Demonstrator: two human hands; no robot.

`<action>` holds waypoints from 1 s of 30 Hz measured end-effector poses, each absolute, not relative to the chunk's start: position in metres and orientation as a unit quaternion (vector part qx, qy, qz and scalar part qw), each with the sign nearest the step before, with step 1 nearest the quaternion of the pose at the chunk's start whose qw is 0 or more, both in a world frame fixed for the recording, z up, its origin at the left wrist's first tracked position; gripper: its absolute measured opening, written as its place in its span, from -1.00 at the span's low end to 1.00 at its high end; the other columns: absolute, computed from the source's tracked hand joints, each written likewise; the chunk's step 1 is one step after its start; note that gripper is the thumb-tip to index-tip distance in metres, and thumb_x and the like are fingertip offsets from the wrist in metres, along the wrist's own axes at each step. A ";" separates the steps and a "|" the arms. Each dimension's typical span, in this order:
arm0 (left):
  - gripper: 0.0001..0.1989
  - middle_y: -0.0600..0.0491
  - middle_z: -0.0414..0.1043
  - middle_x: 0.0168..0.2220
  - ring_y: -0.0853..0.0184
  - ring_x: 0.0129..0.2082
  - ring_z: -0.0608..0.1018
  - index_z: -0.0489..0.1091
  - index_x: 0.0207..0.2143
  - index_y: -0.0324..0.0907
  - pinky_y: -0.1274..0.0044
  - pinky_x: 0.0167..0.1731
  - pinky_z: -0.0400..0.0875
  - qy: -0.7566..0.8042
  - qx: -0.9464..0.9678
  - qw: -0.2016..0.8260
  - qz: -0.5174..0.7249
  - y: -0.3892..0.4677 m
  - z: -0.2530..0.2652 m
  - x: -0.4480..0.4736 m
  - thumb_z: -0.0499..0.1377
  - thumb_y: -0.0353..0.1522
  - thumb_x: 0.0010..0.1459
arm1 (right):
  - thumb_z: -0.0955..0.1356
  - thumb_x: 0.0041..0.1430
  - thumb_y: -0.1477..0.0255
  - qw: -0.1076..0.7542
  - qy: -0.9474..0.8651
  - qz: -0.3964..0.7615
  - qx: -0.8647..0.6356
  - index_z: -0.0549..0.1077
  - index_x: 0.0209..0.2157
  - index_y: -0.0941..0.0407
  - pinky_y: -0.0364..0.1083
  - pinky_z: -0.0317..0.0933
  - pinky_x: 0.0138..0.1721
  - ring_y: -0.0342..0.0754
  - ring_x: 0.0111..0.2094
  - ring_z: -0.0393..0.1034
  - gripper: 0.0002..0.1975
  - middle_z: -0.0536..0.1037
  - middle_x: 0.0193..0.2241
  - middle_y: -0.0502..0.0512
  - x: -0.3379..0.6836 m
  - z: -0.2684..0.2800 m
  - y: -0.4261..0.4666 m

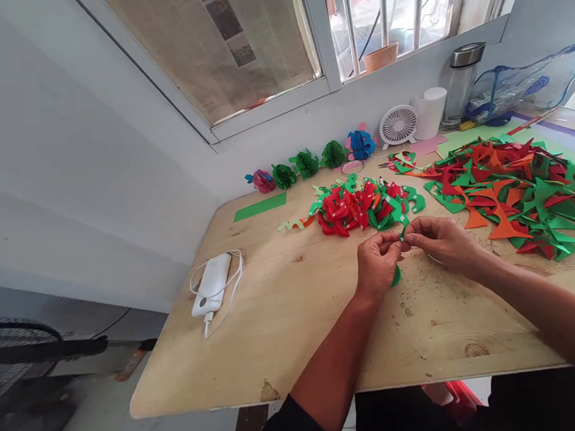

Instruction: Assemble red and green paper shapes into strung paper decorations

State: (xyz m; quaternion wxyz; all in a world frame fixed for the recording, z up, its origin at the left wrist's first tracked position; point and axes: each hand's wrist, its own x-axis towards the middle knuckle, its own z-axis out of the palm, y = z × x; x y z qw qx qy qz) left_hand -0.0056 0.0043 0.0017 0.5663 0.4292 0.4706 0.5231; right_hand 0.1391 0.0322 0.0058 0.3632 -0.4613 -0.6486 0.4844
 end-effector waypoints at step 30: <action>-0.85 0.01 0.51 -0.52 0.27 -0.41 0.60 0.36 -0.44 -0.24 0.52 -0.43 0.44 0.466 0.426 0.568 0.528 0.005 -0.001 -0.003 0.24 -0.35 -0.08 | 0.36 -0.02 0.17 0.371 -0.636 0.483 -0.475 0.42 -0.52 0.09 -0.13 0.14 -0.48 -0.11 -0.51 0.31 -0.73 0.48 -0.57 0.02 0.137 0.005 0.032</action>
